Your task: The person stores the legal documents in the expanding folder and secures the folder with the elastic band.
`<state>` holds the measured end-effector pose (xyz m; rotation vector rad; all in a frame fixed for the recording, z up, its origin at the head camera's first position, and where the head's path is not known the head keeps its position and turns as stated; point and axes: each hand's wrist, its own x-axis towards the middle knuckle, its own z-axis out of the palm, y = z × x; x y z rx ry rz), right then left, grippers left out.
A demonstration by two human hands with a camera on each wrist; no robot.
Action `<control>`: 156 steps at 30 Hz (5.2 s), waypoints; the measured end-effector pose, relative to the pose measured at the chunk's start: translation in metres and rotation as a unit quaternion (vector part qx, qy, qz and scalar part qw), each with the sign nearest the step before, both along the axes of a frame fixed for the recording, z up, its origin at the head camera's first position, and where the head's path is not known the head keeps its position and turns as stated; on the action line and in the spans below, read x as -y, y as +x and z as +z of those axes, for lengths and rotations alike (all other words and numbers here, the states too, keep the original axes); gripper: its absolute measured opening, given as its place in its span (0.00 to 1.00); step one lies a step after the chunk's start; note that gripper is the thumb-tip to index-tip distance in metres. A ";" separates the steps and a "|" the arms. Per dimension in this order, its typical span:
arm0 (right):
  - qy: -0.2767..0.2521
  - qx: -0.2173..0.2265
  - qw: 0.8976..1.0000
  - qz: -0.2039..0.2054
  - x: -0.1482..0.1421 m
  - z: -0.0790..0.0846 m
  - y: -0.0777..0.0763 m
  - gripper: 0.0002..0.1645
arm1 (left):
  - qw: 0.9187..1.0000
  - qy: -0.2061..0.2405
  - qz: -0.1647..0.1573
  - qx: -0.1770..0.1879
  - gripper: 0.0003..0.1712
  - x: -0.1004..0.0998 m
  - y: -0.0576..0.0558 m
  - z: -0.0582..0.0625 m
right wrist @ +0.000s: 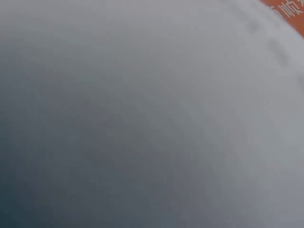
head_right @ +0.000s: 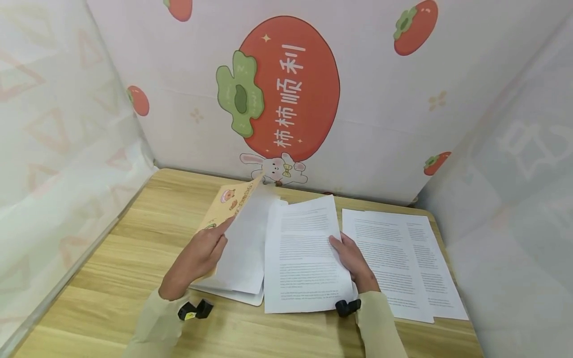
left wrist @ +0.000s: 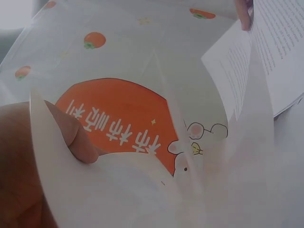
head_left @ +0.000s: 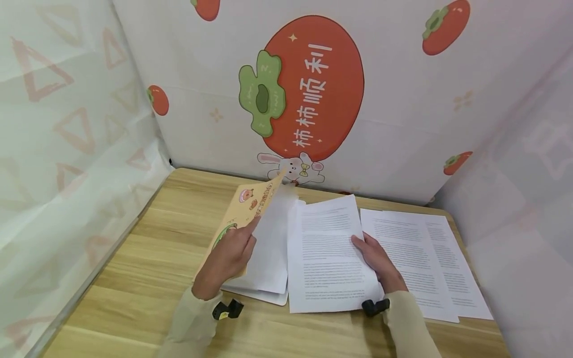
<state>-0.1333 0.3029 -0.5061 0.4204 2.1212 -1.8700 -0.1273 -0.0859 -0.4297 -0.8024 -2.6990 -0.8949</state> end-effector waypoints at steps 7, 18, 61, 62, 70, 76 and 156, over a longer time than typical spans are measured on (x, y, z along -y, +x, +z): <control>-0.001 0.000 1.000 0.023 0.000 0.006 -0.018 0.33 | 1.000 0.000 -0.002 0.006 0.29 0.001 0.002 0.000; -0.076 0.034 0.996 0.013 0.002 0.002 -0.033 0.35 | 1.000 0.001 0.001 -0.005 0.28 0.001 0.001 0.001; -0.097 0.011 0.990 0.097 0.000 -0.024 -0.006 0.44 | 1.000 0.001 -0.003 0.019 0.29 0.003 0.001 0.002; -0.102 0.012 0.991 0.091 0.001 -0.026 -0.005 0.44 | 1.000 0.001 -0.003 0.018 0.29 0.003 0.002 0.003; -0.089 0.012 0.992 0.090 0.016 -0.025 -0.005 0.36 | 1.000 0.005 0.000 0.027 0.29 0.003 0.002 0.004; -0.113 0.009 0.989 0.100 0.021 -0.020 -0.003 0.38 | 1.000 -0.002 0.002 0.016 0.29 0.003 0.002 0.002; -0.021 -0.150 0.988 0.024 0.142 -0.018 -0.002 0.22 | 1.000 0.005 0.008 0.020 0.28 -0.003 0.003 -0.001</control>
